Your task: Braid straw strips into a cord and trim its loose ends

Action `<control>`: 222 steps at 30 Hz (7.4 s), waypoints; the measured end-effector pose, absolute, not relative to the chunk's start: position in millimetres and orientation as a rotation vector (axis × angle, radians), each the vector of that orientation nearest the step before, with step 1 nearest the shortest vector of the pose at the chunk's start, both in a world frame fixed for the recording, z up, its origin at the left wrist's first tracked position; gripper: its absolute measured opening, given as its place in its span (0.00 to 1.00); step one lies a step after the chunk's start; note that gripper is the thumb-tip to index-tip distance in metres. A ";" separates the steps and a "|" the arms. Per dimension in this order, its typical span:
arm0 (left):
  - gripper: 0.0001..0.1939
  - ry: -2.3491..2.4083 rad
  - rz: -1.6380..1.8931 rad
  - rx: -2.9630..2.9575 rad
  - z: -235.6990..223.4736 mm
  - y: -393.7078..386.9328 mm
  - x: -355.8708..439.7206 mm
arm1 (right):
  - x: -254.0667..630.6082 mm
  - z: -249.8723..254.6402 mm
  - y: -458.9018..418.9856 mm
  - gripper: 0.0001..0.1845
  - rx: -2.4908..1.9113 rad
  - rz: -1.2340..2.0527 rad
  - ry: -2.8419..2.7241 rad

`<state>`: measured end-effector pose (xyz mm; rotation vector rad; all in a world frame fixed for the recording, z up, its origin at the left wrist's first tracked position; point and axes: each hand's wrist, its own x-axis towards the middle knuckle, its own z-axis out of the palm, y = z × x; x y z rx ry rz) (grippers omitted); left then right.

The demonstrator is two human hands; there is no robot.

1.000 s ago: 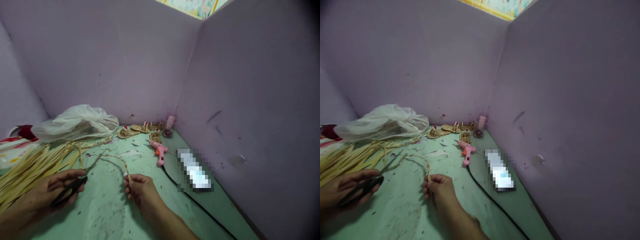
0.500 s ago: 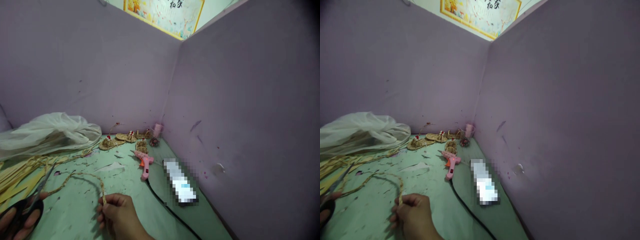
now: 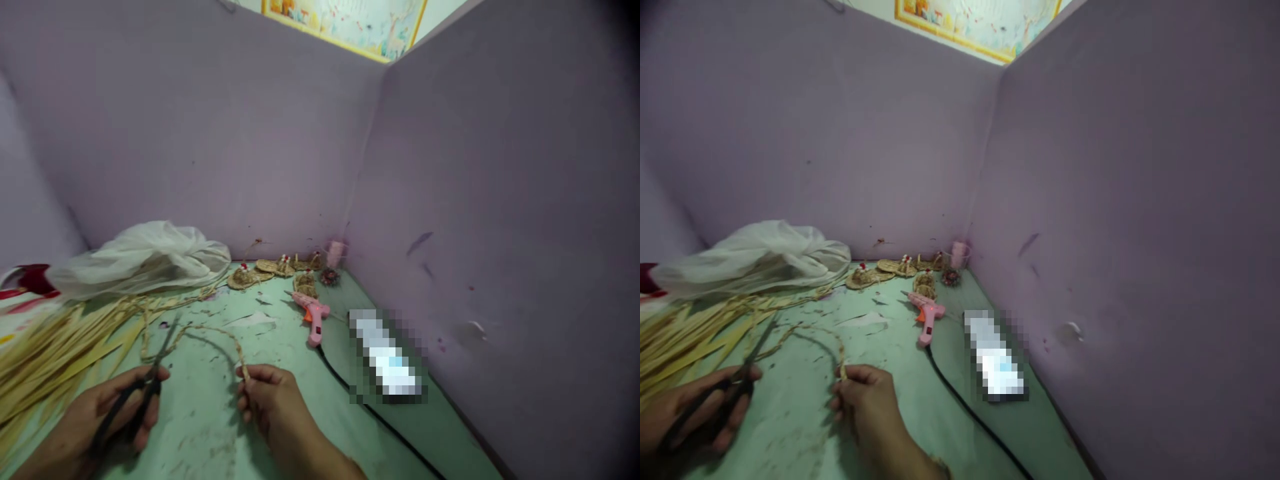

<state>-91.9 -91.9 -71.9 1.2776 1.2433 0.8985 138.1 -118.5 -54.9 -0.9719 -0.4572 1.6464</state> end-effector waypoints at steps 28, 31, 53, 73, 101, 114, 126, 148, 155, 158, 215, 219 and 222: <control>0.22 1.358 0.661 2.778 -52.7 -138.1 -54.3 | 142.7 -47.9 -134.2 0.23 -1.019 1.655 -0.575; 0.23 1.354 0.679 2.793 -54.0 -136.8 -55.6 | 143.1 -47.5 -134.6 0.23 -1.030 1.650 -0.579; 0.22 1.248 0.845 2.606 -45.8 -134.8 -57.4 | 141.9 -44.8 -135.1 0.19 -1.054 1.633 -0.563; 0.22 1.468 0.759 2.911 -54.8 -134.3 -57.0 | 143.9 -48.8 -135.3 0.23 -1.120 1.525 -0.745; 0.21 1.414 0.762 3.079 -52.4 -131.4 -59.5 | 151.1 -54.8 -134.7 0.12 -1.237 0.987 -1.281; 0.22 1.398 0.840 2.797 -49.3 -129.3 -61.5 | 150.0 -57.2 -133.0 0.13 -1.212 1.160 -1.078; 0.23 1.428 0.797 3.146 -46.4 -134.7 -57.4 | 146.9 -51.2 -138.2 0.13 -1.336 0.771 -1.409; 0.23 1.300 0.761 3.056 -45.1 -130.0 -64.5 | 150.5 -53.2 -140.5 0.11 -1.376 0.618 -1.504; 0.24 1.400 0.698 3.043 -41.9 -133.9 -59.4 | 150.9 -53.1 -140.5 0.11 -1.389 0.636 -1.489; 0.24 1.410 0.704 3.086 -40.4 -135.8 -57.9 | 150.8 -53.0 -142.4 0.11 -1.383 0.571 -1.544; 0.23 0.884 0.745 2.963 -40.5 -134.5 -62.2 | 145.0 -40.3 -135.1 0.13 -1.457 1.542 -0.847; 0.24 0.812 0.466 2.975 -27.6 -137.6 -60.9 | 146.0 -40.4 -134.8 0.12 -1.432 1.539 -0.824; 0.28 0.846 0.294 2.871 -15.4 -139.4 -57.0 | 145.8 -39.4 -136.7 0.12 -1.406 1.547 -0.806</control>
